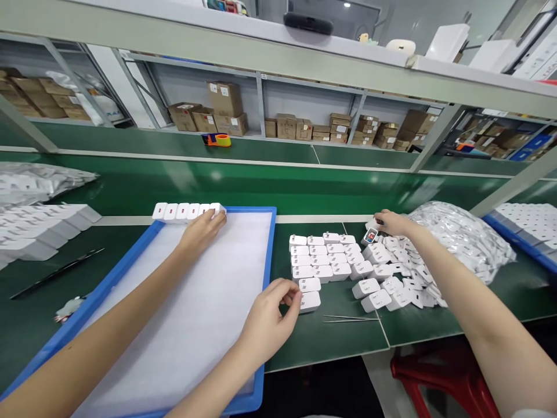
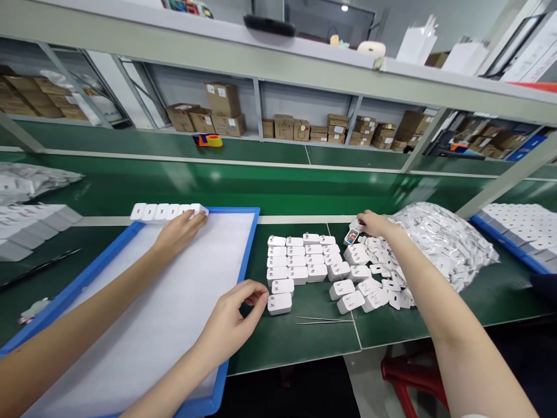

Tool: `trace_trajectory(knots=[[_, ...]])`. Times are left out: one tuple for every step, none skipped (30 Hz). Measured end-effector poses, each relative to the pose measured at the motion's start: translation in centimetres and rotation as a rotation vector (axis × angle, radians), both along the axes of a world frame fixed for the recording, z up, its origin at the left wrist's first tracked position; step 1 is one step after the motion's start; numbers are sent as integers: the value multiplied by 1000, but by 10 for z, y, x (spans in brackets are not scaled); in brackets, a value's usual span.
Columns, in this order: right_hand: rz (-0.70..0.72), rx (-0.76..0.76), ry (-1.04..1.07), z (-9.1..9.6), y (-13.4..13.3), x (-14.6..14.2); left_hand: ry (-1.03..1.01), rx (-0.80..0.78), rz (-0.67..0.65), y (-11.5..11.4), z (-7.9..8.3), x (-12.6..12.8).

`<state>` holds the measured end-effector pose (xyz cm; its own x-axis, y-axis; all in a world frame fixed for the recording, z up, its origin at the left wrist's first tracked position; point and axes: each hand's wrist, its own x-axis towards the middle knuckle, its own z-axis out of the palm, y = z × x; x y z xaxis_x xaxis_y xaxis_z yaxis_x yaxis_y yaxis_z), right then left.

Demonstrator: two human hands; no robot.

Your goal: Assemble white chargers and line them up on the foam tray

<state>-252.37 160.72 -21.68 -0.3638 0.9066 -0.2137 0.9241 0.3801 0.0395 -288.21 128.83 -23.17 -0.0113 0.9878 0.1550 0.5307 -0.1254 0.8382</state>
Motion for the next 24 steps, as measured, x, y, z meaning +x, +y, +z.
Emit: trace_trajectory(knots=[[-9,-1,25,1,1,-4,0,3,-4,0,0,0],[-16,-12,53,3,2,-9,1,3,-7,1,0,0],[-22,-34,82,5,3,-15,1,2,-9,1,0,0],[-24,-69,111,7,3,-22,2,0,-9,1,-1,0],[-24,-111,140,8,3,-29,4,-1,-8,2,-1,0],[-24,-156,166,10,2,-35,9,1,-8,1,-1,0],[-28,-202,189,11,2,-42,15,4,-7,1,-1,0],[-41,-248,207,13,1,-48,19,6,-5,0,-1,0],[-65,-295,221,15,0,-52,22,5,-6,-1,0,0],[-98,-345,232,17,0,-56,25,1,-8,-1,0,0],[-137,-397,241,18,-1,-58,26,-3,-11,-2,0,0],[-174,-444,251,20,-3,-59,25,-7,-14,-2,1,0],[-206,-481,261,22,-4,-59,24,-10,-17,-3,1,0],[-231,-508,272,23,-6,-58,23,-12,-20,-3,1,0],[-248,-524,283,23,-8,-58,22,-12,-21,-3,1,0],[-259,-531,293,23,-11,-57,21,-13,-22,-3,1,0],[-269,-530,302,22,-13,-57,20,-13,-22,-3,1,0],[-279,-526,309,21,-14,-57,21,-10,-24,-3,1,0],[-292,-516,316,19,-16,-58,23,-5,-27,-4,1,0],[-309,-502,322,16,-17,-59,27,3,-29,-4,1,0],[-330,-484,326,13,-17,-61,31,12,-31,-5,1,0],[-352,-467,329,11,-18,-62,35,18,-33,-5,2,1],[-372,-449,332,9,-18,-64,37,21,-35,-6,2,1],[-386,-433,336,7,-18,-65,37,19,-38,-6,3,2]])
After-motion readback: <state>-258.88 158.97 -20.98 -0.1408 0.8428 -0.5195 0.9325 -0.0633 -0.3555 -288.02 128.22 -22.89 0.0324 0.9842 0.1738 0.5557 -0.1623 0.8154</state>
